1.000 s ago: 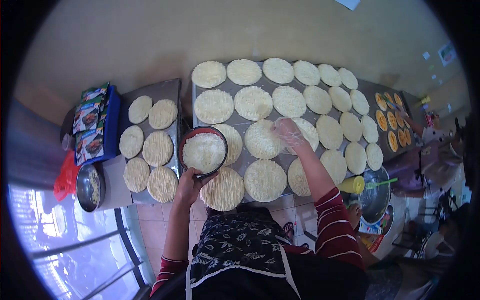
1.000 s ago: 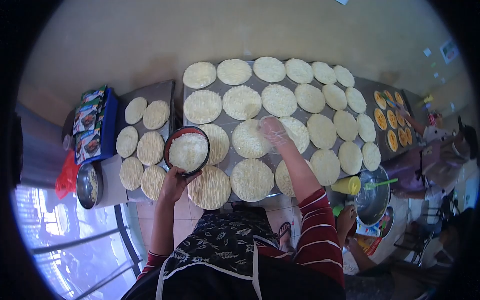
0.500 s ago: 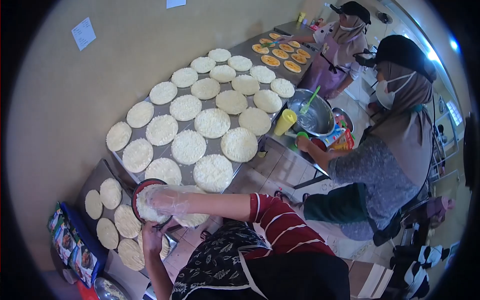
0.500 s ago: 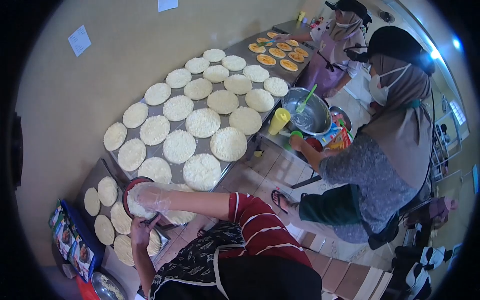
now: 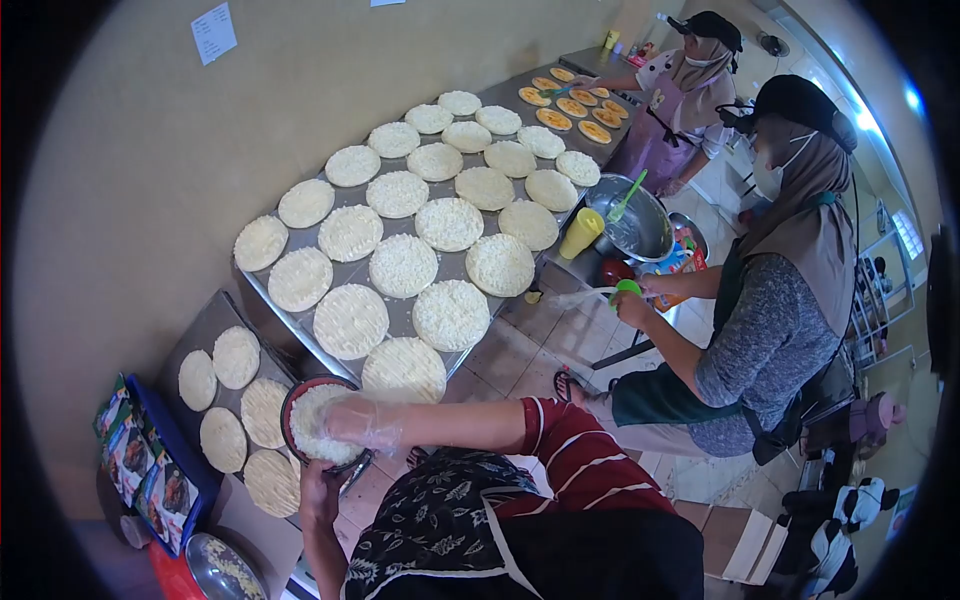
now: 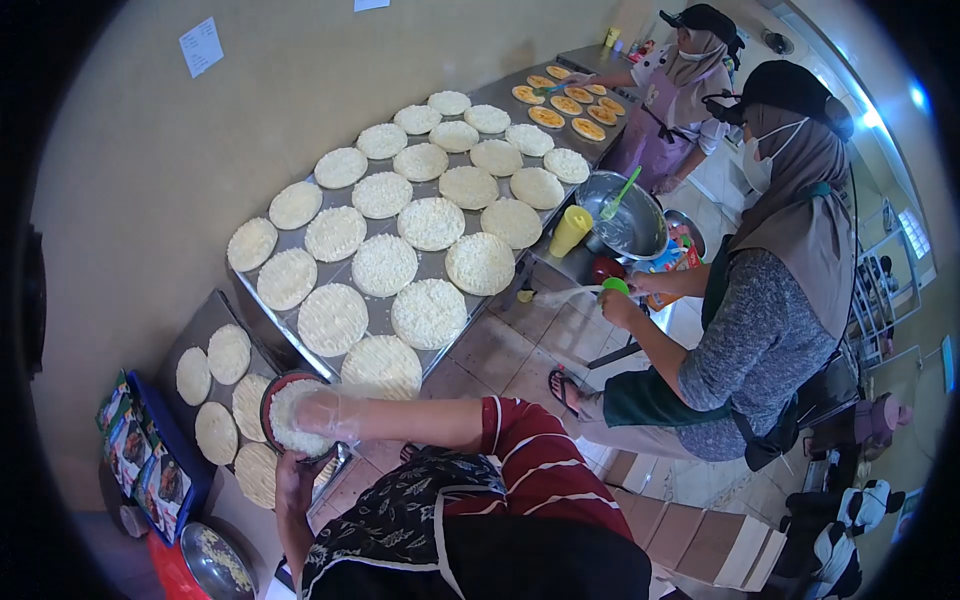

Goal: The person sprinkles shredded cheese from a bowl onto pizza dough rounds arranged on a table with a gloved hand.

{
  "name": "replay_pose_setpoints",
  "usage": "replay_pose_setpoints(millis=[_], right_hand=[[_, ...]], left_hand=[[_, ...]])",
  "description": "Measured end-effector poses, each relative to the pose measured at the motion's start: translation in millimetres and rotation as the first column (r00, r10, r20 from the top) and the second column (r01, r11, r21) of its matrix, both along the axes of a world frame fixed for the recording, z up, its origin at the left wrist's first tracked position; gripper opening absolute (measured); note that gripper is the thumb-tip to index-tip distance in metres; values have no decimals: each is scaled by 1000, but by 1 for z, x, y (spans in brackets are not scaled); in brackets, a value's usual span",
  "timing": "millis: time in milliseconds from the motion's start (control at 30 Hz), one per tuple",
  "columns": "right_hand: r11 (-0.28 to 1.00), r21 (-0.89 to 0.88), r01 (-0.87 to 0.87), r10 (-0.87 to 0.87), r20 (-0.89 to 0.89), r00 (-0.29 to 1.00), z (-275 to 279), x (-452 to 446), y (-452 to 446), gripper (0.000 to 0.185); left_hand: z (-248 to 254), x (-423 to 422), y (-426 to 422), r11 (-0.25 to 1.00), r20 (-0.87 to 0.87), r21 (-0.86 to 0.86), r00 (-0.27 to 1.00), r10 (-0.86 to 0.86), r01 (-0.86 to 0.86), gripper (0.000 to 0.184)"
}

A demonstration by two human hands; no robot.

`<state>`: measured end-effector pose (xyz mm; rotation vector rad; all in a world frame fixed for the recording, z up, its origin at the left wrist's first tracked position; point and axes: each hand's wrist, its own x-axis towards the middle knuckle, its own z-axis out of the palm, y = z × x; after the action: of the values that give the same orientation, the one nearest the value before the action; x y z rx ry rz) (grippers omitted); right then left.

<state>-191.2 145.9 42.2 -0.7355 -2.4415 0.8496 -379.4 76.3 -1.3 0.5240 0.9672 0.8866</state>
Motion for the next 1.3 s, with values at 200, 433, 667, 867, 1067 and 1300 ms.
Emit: replay_pose_setpoints(millis=[200,433,667,867,1067,1300], right_hand=[[987,-132,89,-97,-55,994,-21,-4,-15,16],[998,51,37,-25,-213,977,-23,11,-34,25],[976,-183,116,-118,1,993,-59,13,-51,21],[946,-319,-64,55,-37,998,-28,26,-39,22],[424,-901,93,-403,-95,910,10,83,-3,23],[645,-624,440,-437,170,883,-43,137,63,23]], left_hand=[[-9,-6,-19,1000,37,-16,999,3,-2,61],[11,15,-34,997,40,-40,997,70,-68,61],[12,29,-52,994,5,-82,997,73,-73,56],[-1,31,-74,974,-7,-203,995,98,-97,58],[-10,45,-86,966,33,-200,984,175,-165,57],[-31,55,-98,952,5,-265,987,160,-153,56]])
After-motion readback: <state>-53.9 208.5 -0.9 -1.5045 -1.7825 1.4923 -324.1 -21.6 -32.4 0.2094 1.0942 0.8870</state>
